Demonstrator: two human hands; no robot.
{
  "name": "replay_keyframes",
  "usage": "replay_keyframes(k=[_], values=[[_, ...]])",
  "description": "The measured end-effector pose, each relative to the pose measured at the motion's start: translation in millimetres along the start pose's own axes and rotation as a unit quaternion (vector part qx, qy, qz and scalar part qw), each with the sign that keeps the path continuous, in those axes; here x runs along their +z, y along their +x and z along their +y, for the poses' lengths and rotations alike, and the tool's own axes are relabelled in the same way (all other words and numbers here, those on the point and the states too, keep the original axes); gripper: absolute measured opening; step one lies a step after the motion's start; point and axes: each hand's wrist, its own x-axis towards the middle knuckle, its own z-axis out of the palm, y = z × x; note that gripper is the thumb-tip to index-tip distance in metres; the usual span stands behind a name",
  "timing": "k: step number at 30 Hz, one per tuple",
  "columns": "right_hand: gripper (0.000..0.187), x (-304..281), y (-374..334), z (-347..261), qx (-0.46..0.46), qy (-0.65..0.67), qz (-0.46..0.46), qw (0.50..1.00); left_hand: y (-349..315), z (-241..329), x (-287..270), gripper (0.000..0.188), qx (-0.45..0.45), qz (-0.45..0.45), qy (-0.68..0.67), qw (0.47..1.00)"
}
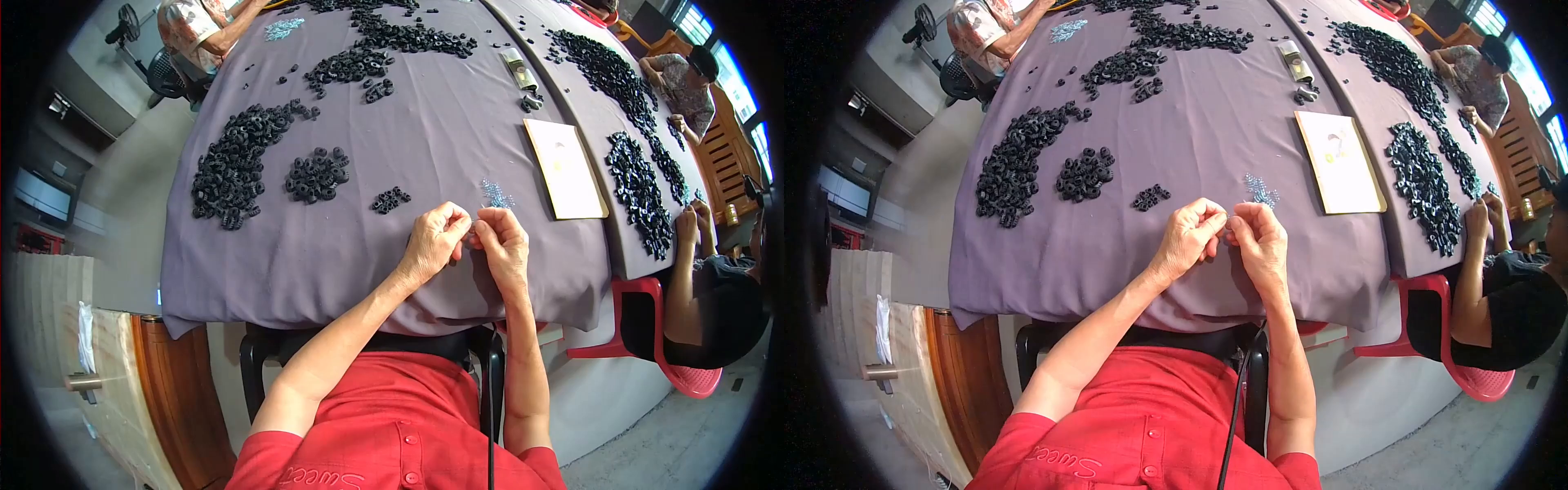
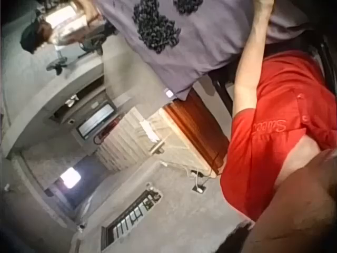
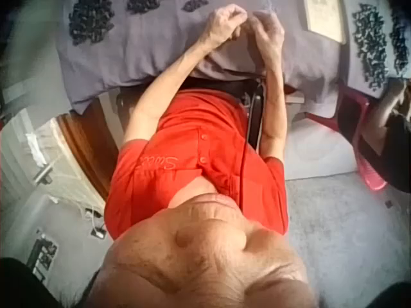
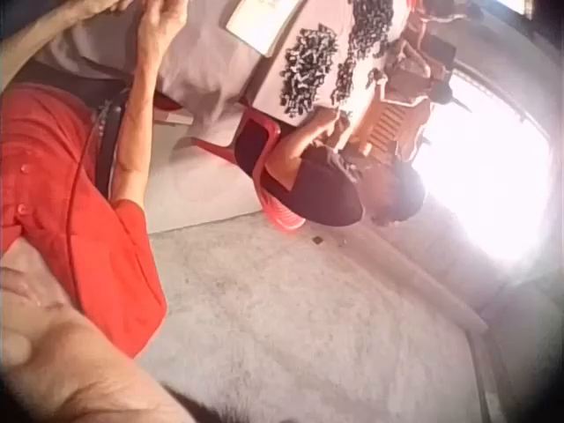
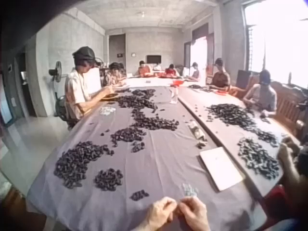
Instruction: The person picks up a black plastic cord lock and a small blue bead by hand, then inserts the bead into the cord lock. After assembling the two pieces, the person places the finished item onto the table and repeats the process.
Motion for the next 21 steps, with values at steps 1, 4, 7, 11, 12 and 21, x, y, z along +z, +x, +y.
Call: replay_keyframes(k=[1, 4, 7, 11, 12, 21], values=[[0.022, 0.4, -0.2, -0.9, -0.001, -0.001, 0.000, 1.000, -0.3, 1.4, 0.0, 0.015, -0.007, 0.006, 0.002, 1.000], [0.022, 0.6, -3.5, 1.5, -0.020, -0.008, -0.003, 1.000, -3.5, 5.2, 1.5, 0.016, -0.016, 0.013, 0.007, 1.000], [0.023, 1.7, -4.2, 1.0, -0.038, -0.014, 0.001, 0.999, -4.2, 4.8, 2.8, 0.015, -0.014, 0.011, 0.009, 1.000], [0.023, 1.6, -3.1, 2.3, -0.042, -0.021, 0.008, 0.999, -2.5, -1.3, 3.3, 0.011, -0.008, 0.011, -0.028, 1.000], [0.023, 0.8, -3.0, 2.9, -0.042, -0.021, 0.008, 0.999, -2.5, -1.7, 3.0, 0.011, -0.008, 0.011, -0.028, 1.000], [0.021, 0.6, 0.7, 4.9, -0.045, 0.032, 0.020, 0.998, -1.9, -4.0, 3.8, 0.011, 0.000, 0.010, -0.025, 1.000]])
